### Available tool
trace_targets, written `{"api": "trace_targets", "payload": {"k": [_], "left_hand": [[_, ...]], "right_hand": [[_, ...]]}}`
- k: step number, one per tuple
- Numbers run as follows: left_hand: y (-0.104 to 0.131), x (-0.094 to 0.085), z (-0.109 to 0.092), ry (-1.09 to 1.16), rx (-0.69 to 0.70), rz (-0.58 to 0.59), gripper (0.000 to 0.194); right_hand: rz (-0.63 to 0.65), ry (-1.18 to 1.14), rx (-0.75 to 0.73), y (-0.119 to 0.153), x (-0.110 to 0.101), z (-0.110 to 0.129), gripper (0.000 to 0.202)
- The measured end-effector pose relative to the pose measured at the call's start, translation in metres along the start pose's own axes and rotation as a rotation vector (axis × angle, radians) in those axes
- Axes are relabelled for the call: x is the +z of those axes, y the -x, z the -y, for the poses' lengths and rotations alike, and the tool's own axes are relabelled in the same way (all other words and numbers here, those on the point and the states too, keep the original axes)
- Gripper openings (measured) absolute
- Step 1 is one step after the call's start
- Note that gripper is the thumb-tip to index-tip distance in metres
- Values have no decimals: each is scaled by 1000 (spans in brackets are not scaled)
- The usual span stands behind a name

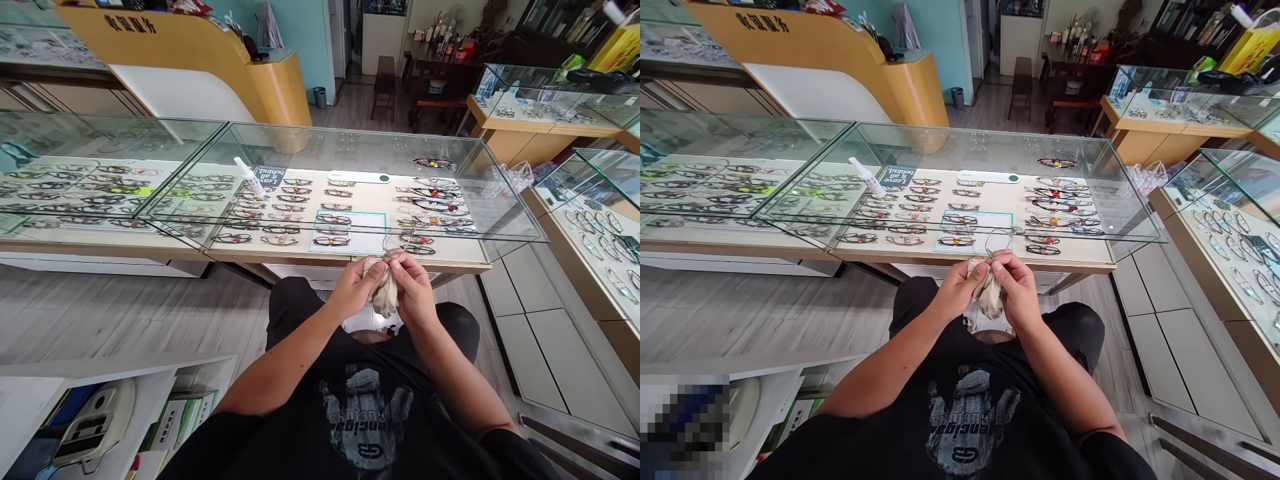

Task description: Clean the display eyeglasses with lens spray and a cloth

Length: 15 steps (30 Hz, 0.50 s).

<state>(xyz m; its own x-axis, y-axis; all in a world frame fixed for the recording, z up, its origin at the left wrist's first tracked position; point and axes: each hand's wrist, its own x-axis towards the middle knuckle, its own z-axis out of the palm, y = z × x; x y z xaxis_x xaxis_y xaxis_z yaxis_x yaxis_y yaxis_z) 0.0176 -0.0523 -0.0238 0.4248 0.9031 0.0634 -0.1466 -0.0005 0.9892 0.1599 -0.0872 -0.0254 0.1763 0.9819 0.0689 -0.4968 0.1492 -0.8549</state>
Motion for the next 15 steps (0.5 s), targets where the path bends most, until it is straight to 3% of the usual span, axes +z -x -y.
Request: {"api": "trace_targets", "payload": {"k": [5, 11, 15], "left_hand": [[4, -8, -9, 13, -55, 185, 55], [1, 6, 8, 9, -25, -60, 55], [2, 2, 7, 20, -29, 15, 56]], "right_hand": [[-50, 14, 20, 0, 0, 6, 21], [-56, -51, 76, 2, 4, -6, 24], [-49, 21, 23, 4, 1, -2, 24]]}}
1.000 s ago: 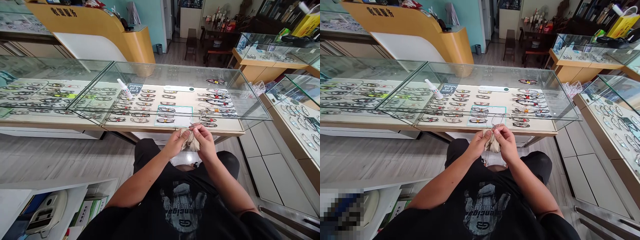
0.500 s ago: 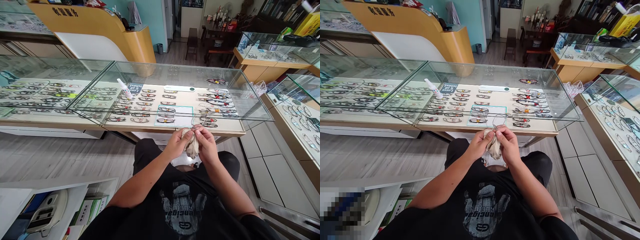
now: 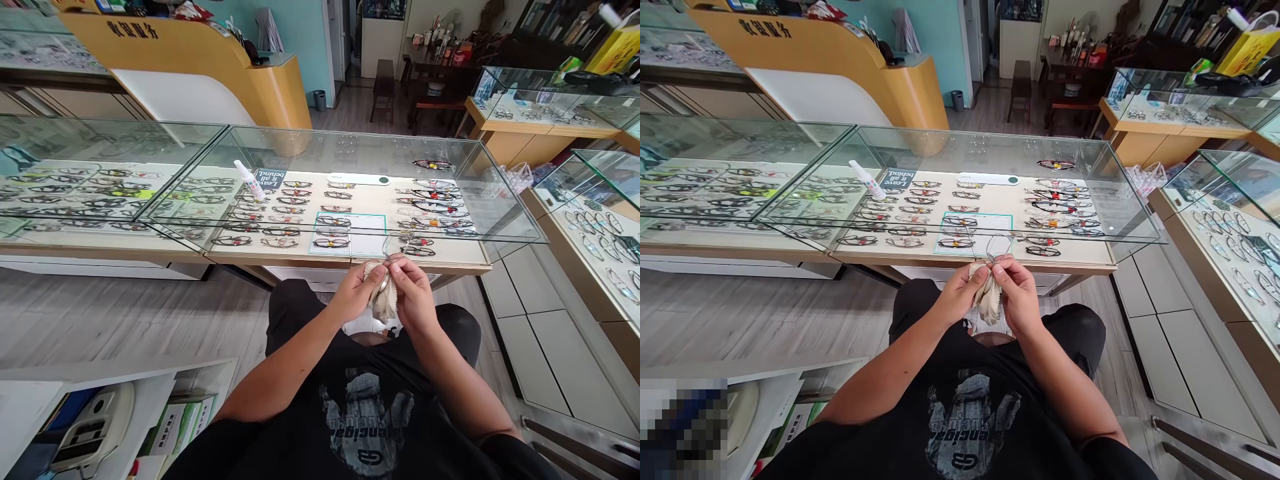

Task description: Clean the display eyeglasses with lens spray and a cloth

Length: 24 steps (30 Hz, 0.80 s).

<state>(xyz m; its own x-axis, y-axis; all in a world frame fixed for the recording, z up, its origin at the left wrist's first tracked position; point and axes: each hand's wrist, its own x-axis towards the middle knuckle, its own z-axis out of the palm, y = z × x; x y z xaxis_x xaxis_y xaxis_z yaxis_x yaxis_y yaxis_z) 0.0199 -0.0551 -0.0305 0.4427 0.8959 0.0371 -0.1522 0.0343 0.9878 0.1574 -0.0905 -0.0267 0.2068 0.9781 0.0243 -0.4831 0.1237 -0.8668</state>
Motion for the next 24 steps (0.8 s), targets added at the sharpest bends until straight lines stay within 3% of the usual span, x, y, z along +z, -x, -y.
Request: {"api": "trace_targets", "payload": {"k": [5, 7, 12, 20, 24], "left_hand": [[5, -12, -13, 32, -34, 223, 54], [5, -11, -11, 50, -30, 203, 56], [0, -4, -1, 52, -11, 18, 57], [4, -10, -16, -5, 0, 163, 58], [3, -4, -9, -35, 22, 39, 56]], "right_hand": [[-23, 3, 34, 1, 0, 9, 25], [-23, -4, 40, 2, 1, 8, 27], [30, -13, 29, 1, 3, 2, 26], [29, -30, 47, -5, 0, 8, 24], [62, -32, 75, -5, -1, 2, 27]]}}
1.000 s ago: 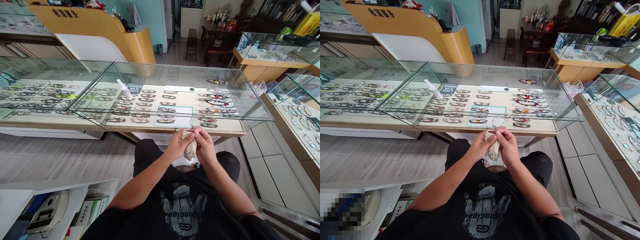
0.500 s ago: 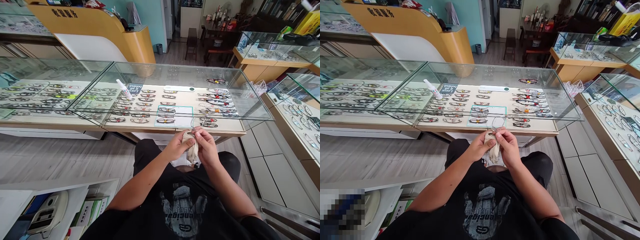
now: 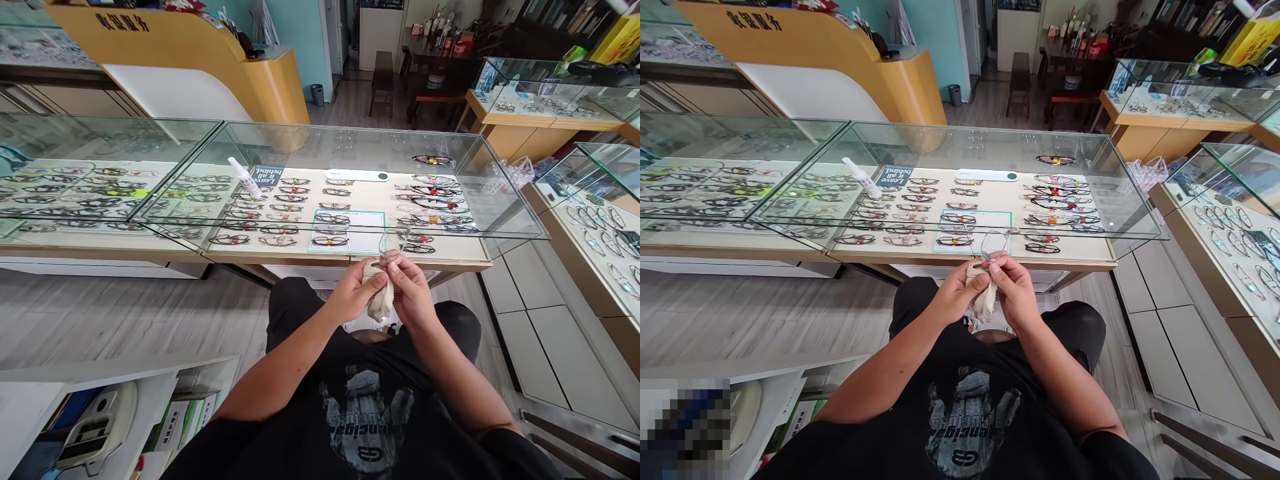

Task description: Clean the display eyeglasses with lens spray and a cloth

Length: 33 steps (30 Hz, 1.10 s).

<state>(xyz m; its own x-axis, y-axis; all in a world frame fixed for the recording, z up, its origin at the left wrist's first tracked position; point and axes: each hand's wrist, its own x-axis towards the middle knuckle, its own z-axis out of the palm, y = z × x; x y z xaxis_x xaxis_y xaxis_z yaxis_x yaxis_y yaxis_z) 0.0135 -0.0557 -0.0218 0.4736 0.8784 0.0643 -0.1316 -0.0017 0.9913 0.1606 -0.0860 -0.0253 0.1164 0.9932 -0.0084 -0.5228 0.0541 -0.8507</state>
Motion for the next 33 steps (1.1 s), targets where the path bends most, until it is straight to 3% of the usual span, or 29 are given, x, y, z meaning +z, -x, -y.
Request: {"api": "trace_targets", "payload": {"k": [5, 13, 17, 20, 28, 33], "left_hand": [[-3, 4, 9, -28, 27, -107, 63], [3, 1, -1, 48, -33, 71, 60], [2, 8, 2, -24, 14, -40, 51], [-2, 9, 5, -59, 23, -99, 59], [-2, 4, 0, 51, -38, 80, 54], [-3, 11, 0, 70, -58, 7, 55]], "right_hand": [[8, -29, 29, -1, -1, -6, 26], [-42, 18, -13, -3, -7, 3, 25], [-4, 11, -8, -1, -7, 0, 26], [-5, 1, -13, 0, -7, -2, 26], [-37, 93, -89, -1, -13, 5, 24], [19, 112, -120, 0, -12, 0, 20]]}}
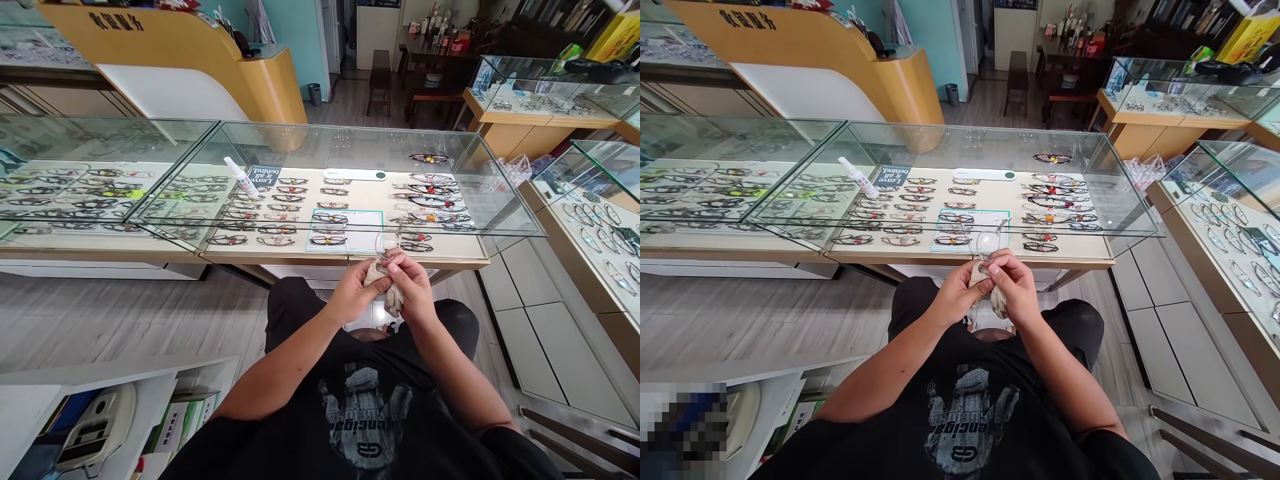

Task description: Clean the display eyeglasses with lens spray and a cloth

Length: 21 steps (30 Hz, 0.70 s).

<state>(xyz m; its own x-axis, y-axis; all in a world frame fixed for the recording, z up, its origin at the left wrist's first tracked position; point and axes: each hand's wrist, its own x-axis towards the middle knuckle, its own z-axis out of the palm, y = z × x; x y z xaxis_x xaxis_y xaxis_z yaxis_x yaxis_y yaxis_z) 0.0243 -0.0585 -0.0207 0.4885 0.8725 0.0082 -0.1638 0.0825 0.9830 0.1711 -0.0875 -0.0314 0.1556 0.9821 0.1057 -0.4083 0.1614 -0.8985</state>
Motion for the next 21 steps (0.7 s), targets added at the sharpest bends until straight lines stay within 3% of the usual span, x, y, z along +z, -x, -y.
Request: {"api": "trace_targets", "payload": {"k": [6, 14, 21], "left_hand": [[2, 1, 6, 33, -15, -60, 59], [-4, -18, -3, -66, 20, -18, 56], [-22, -47, -17, 64, -16, -327, 59]], "right_hand": [[-35, -35, 46, -1, 2, 1, 23], [-189, -172, 69, 1, 4, 6, 29], [-196, -222, 16, -3, -2, 24, 26]]}}
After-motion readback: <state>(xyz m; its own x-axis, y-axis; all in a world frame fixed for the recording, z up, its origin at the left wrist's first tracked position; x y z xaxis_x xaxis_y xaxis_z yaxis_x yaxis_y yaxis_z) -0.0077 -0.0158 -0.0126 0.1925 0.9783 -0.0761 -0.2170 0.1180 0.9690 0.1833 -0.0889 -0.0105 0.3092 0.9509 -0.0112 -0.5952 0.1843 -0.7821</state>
